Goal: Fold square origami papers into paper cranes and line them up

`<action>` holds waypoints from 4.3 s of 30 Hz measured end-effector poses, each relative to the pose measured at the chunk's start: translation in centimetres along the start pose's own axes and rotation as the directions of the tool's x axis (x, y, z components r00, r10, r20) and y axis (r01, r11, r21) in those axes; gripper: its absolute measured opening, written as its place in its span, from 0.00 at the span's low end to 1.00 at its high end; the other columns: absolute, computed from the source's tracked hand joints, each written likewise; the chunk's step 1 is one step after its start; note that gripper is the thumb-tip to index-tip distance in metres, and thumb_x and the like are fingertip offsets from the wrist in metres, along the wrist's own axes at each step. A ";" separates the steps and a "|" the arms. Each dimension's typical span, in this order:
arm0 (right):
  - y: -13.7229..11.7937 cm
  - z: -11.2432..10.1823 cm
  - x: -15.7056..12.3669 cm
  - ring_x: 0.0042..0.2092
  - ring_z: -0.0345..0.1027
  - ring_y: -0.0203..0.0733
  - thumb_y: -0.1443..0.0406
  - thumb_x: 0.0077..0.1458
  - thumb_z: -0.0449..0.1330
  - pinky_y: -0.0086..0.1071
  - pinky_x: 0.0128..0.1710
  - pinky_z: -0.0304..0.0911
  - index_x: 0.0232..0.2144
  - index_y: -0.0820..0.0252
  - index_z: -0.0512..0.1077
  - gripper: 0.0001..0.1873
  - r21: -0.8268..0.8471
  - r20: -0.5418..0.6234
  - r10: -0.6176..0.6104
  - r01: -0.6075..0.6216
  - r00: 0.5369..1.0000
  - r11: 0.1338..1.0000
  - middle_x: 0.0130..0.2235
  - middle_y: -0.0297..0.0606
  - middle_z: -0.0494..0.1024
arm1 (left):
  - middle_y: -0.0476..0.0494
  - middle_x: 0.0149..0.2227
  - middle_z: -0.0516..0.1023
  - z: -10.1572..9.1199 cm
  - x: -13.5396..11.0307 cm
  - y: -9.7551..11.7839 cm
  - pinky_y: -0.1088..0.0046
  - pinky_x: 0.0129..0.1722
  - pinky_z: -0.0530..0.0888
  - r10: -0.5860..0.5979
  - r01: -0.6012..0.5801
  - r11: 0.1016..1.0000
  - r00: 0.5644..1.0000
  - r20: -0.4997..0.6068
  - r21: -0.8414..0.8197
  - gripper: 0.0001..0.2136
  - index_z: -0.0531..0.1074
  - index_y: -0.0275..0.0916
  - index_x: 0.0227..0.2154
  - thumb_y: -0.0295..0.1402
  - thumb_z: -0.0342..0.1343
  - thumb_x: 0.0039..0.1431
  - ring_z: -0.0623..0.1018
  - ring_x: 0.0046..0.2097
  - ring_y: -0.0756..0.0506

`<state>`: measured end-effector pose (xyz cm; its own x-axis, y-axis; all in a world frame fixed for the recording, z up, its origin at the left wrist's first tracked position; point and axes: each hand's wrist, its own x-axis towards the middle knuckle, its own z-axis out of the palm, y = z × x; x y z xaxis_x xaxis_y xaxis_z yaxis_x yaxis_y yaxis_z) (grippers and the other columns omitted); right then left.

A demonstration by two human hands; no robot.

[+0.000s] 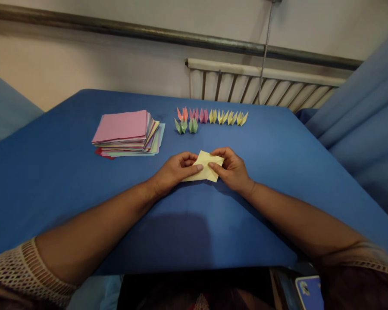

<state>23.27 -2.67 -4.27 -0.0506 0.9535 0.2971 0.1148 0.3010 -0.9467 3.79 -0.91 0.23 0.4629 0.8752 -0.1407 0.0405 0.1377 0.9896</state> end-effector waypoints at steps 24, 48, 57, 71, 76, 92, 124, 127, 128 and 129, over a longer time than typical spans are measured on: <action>-0.7 -0.1 0.9 0.22 0.62 0.31 0.56 0.47 0.68 0.27 0.21 0.59 0.32 0.58 0.66 0.17 0.278 0.035 0.198 -0.200 0.979 0.939 0.24 0.27 0.72 | 0.45 0.35 0.80 -0.9 0.6 -0.1 0.69 0.37 0.75 0.018 -0.012 0.998 0.995 -0.095 0.065 0.23 0.73 0.36 0.42 0.32 0.70 0.41 0.80 0.36 0.46; -1.2 0.7 0.0 0.26 0.73 0.35 0.60 0.45 0.71 0.28 0.24 0.69 0.35 0.58 0.68 0.18 0.398 0.251 0.271 -0.354 0.929 0.846 0.28 0.31 0.79 | 0.41 0.38 0.82 0.9 0.1 -0.3 0.66 0.43 0.75 0.040 -0.097 0.945 0.982 -0.184 -0.312 0.17 0.76 0.34 0.37 0.35 0.70 0.44 0.80 0.39 0.45; -2.0 0.1 -0.3 0.29 0.78 0.39 0.48 0.52 0.65 0.29 0.27 0.72 0.39 0.62 0.72 0.24 0.385 0.485 0.353 -0.558 0.800 0.735 0.31 0.40 0.82 | 0.42 0.38 0.82 0.7 0.2 -0.3 0.65 0.43 0.76 0.078 -0.147 0.965 0.952 -0.296 -0.219 0.18 0.76 0.34 0.37 0.36 0.70 0.43 0.79 0.37 0.45; -1.9 0.2 -0.4 0.28 0.76 0.35 0.53 0.50 0.68 0.26 0.25 0.70 0.36 0.62 0.72 0.20 0.294 0.509 0.314 -0.505 0.801 0.812 0.31 0.37 0.82 | 0.44 0.35 0.81 0.7 0.2 -0.3 0.69 0.37 0.75 0.098 -0.150 0.976 0.951 -0.292 -0.159 0.18 0.74 0.33 0.36 0.36 0.70 0.43 0.78 0.33 0.47; -2.4 0.0 -0.5 0.29 0.76 0.35 0.54 0.48 0.69 0.27 0.27 0.70 0.34 0.62 0.74 0.18 0.180 0.597 0.273 -0.457 0.755 0.871 0.30 0.36 0.81 | 0.47 0.33 0.80 0.8 0.1 -0.1 0.71 0.33 0.75 0.091 -0.138 0.978 0.957 -0.276 -0.157 0.18 0.71 0.37 0.36 0.36 0.70 0.44 0.78 0.31 0.48; -0.2 -0.7 -0.1 0.26 0.66 0.34 0.66 0.48 0.64 0.30 0.26 0.63 0.34 0.56 0.68 0.10 -0.137 0.181 0.222 -0.199 0.958 0.970 0.27 0.29 0.74 | 0.45 0.40 0.80 -1.3 1.1 -1.1 0.67 0.43 0.73 0.222 -0.263 0.799 0.965 0.140 0.541 0.24 0.72 0.40 0.51 0.36 0.65 0.48 0.78 0.40 0.45; 1.0 -6.3 -1.0 0.42 0.75 0.38 0.73 0.55 0.52 0.39 0.48 0.68 0.36 0.55 0.78 0.16 -0.344 0.120 -0.071 0.108 0.990 0.933 0.39 0.36 0.80 | 0.44 0.41 0.74 -0.1 0.3 -1.4 0.67 0.41 0.70 0.179 -0.324 0.465 0.946 0.271 0.824 0.12 0.73 0.41 0.44 0.39 0.54 0.61 0.75 0.37 0.46; -0.1 -5.9 -1.3 0.44 0.73 0.37 0.77 0.53 0.51 0.36 0.48 0.67 0.41 0.54 0.77 0.21 -0.397 0.324 -0.183 0.309 0.928 0.864 0.42 0.36 0.79 | 0.45 0.43 0.73 0.2 0.2 -1.1 0.68 0.40 0.70 0.154 -0.330 0.422 0.944 0.293 0.844 0.13 0.72 0.41 0.44 0.43 0.54 0.62 0.74 0.38 0.46; -0.4 -5.8 -1.3 0.46 0.72 0.37 0.77 0.53 0.51 0.36 0.49 0.67 0.43 0.54 0.76 0.22 -0.410 0.381 -0.197 0.356 0.903 0.840 0.44 0.37 0.79 | 0.45 0.43 0.73 0.3 0.2 -1.0 0.69 0.39 0.70 0.150 -0.330 0.411 0.944 0.294 0.850 0.13 0.72 0.41 0.43 0.43 0.55 0.61 0.74 0.38 0.47; -0.7 -5.6 -1.4 0.48 0.71 0.38 0.78 0.53 0.51 0.37 0.50 0.66 0.45 0.53 0.76 0.24 -0.431 0.428 -0.195 0.389 0.882 0.814 0.46 0.37 0.78 | 0.45 0.43 0.73 0.4 0.2 -0.9 0.69 0.39 0.70 0.147 -0.325 0.399 0.946 0.290 0.857 0.13 0.71 0.41 0.43 0.44 0.55 0.61 0.74 0.38 0.47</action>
<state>28.82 -4.13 -3.28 -0.4919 0.7767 0.3935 0.5015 0.6222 -0.6011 4.23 -1.03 -0.73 0.7008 0.7131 0.0206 0.6246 -0.6273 0.4652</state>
